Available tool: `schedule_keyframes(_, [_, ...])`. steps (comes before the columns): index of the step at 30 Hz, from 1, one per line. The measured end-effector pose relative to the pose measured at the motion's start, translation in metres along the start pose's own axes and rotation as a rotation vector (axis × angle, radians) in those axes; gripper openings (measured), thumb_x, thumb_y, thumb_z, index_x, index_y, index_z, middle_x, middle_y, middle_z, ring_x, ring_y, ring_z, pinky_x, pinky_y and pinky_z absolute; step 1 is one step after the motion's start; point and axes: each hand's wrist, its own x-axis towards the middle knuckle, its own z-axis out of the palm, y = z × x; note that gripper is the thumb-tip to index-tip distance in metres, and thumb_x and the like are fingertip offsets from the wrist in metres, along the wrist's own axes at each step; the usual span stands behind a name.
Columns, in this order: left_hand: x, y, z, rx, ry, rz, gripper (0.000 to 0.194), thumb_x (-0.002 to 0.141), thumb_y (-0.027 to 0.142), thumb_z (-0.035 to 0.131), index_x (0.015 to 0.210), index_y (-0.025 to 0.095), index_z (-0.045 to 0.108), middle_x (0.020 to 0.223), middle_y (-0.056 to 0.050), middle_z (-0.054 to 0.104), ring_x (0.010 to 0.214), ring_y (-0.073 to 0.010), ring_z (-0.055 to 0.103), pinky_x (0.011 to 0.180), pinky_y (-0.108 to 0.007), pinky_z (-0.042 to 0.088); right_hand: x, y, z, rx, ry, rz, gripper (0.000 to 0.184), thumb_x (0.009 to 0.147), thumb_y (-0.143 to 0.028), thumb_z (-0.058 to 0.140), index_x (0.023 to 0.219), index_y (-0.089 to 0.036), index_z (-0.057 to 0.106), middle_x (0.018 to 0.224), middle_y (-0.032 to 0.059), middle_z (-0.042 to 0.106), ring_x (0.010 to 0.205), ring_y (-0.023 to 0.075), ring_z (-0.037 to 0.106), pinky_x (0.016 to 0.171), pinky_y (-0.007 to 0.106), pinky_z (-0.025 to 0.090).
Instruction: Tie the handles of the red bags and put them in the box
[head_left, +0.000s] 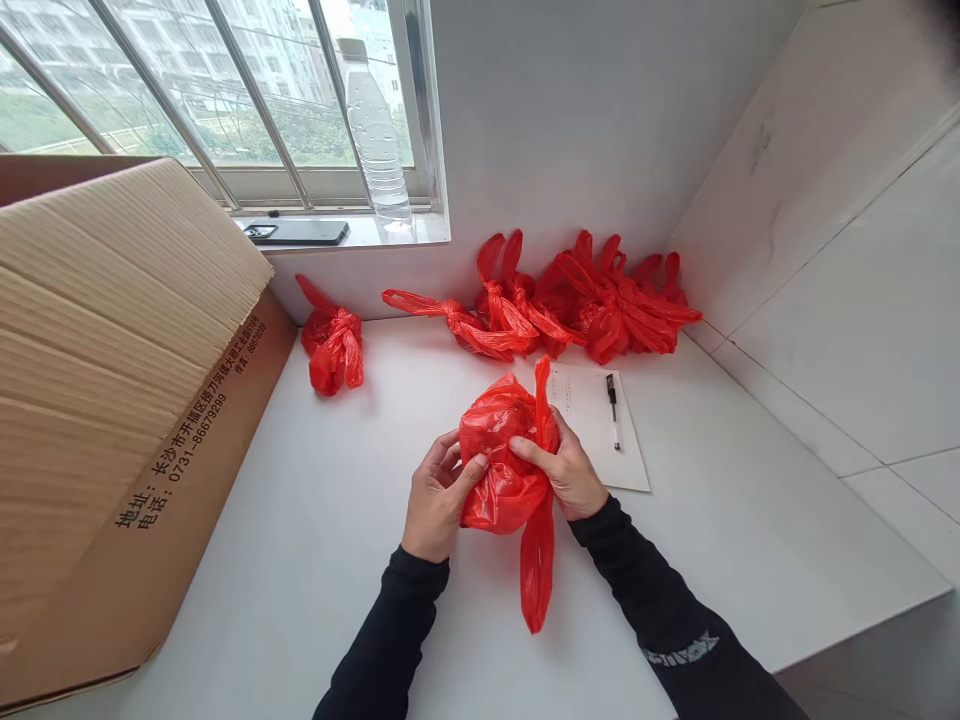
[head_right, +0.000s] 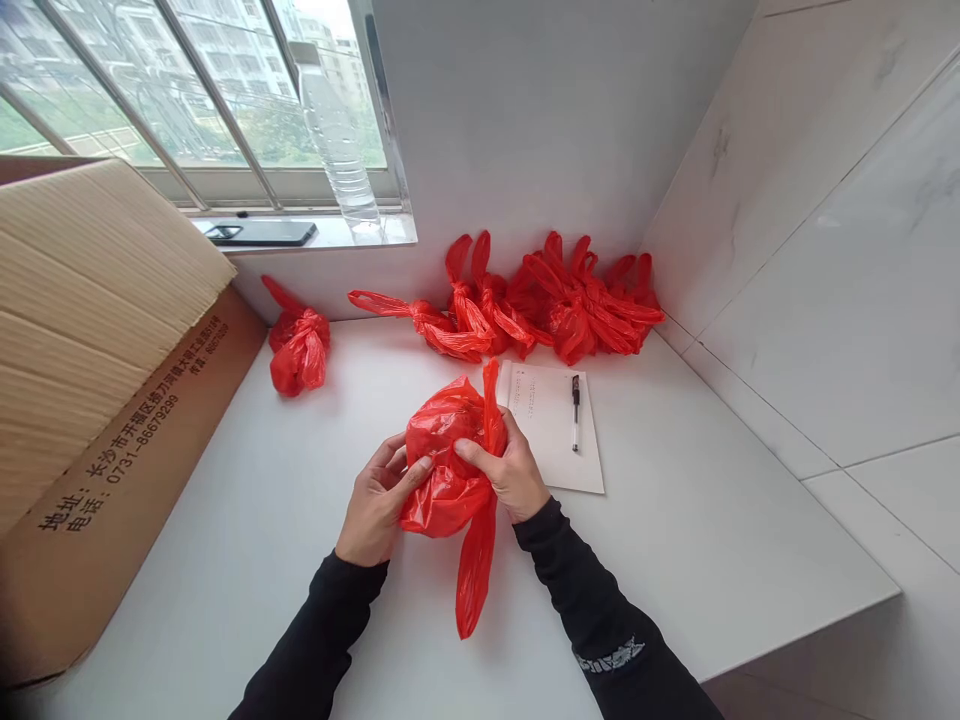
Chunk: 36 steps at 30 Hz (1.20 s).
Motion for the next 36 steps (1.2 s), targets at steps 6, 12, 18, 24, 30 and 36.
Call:
schedule_keyframes(6, [-0.0029, 0.0054, 0.0051, -0.069, -0.09, -0.164, 0.061, 0.085, 0.048, 0.073, 0.135, 0.022, 0.053, 0.111, -0.01, 0.075, 0.099, -0.027, 0.072, 0.08, -0.035, 0.057, 0.0016, 0.0021, -0.0028, 0.084, 0.11, -0.033, 0.036, 0.075, -0.029, 0.083, 0.107, -0.026, 0.066, 0.1, -0.0001, 0.073, 0.094, 0.0238, 0.07, 0.093, 0.042, 0.057])
schedule_keyframes(12, [-0.0017, 0.0005, 0.005, -0.024, -0.203, -0.133, 0.064, 0.076, 0.033, 0.084, 0.132, 0.015, 0.057, 0.126, -0.016, 0.069, 0.114, -0.029, 0.067, 0.097, -0.04, 0.053, 0.0032, 0.0016, -0.0054, 0.134, 0.173, -0.027, 0.039, 0.072, -0.026, 0.084, 0.107, -0.026, 0.066, 0.097, -0.0007, 0.074, 0.092, 0.0256, 0.071, 0.093, 0.046, 0.058])
schedule_keyframes(18, [0.0024, -0.0024, -0.0013, -0.005, 0.004, 0.059, 0.046, 0.077, 0.033, 0.082, 0.119, 0.019, 0.067, 0.117, -0.009, 0.073, 0.108, -0.0267, 0.068, 0.091, -0.035, 0.054, 0.0017, -0.0002, -0.0002, 0.096, -0.034, 0.028, 0.047, 0.076, -0.028, 0.082, 0.12, -0.026, 0.063, 0.116, 0.0023, 0.073, 0.111, 0.0273, 0.066, 0.104, 0.046, 0.052])
schedule_keyframes(24, [0.0004, 0.0003, -0.0001, -0.05, -0.013, -0.001, 0.039, 0.085, 0.042, 0.074, 0.117, 0.02, 0.068, 0.11, -0.007, 0.074, 0.103, -0.0261, 0.069, 0.084, -0.033, 0.055, 0.0028, 0.0074, -0.0011, 0.046, 0.042, -0.006, 0.048, 0.073, -0.028, 0.085, 0.117, -0.026, 0.065, 0.113, 0.0017, 0.073, 0.108, 0.0268, 0.067, 0.104, 0.048, 0.051])
schedule_keyframes(30, [-0.0035, 0.0064, 0.004, -0.063, -0.28, -0.151, 0.042, 0.088, 0.038, 0.072, 0.124, 0.017, 0.064, 0.126, -0.014, 0.068, 0.116, -0.0289, 0.063, 0.096, -0.039, 0.051, 0.0048, 0.0069, -0.0074, 0.097, 0.145, -0.022, 0.05, 0.072, -0.022, 0.083, 0.119, -0.027, 0.066, 0.112, 0.0, 0.074, 0.112, 0.0279, 0.067, 0.104, 0.047, 0.052])
schedule_keyframes(36, [0.0, 0.0009, -0.0018, 0.004, -0.242, -0.03, 0.042, 0.08, 0.027, 0.08, 0.119, 0.022, 0.064, 0.119, -0.009, 0.07, 0.107, -0.024, 0.064, 0.094, -0.036, 0.05, 0.0039, 0.004, -0.0063, 0.099, 0.154, -0.005, 0.05, 0.071, -0.017, 0.079, 0.118, -0.029, 0.066, 0.11, -0.0011, 0.074, 0.111, 0.0283, 0.067, 0.104, 0.046, 0.052])
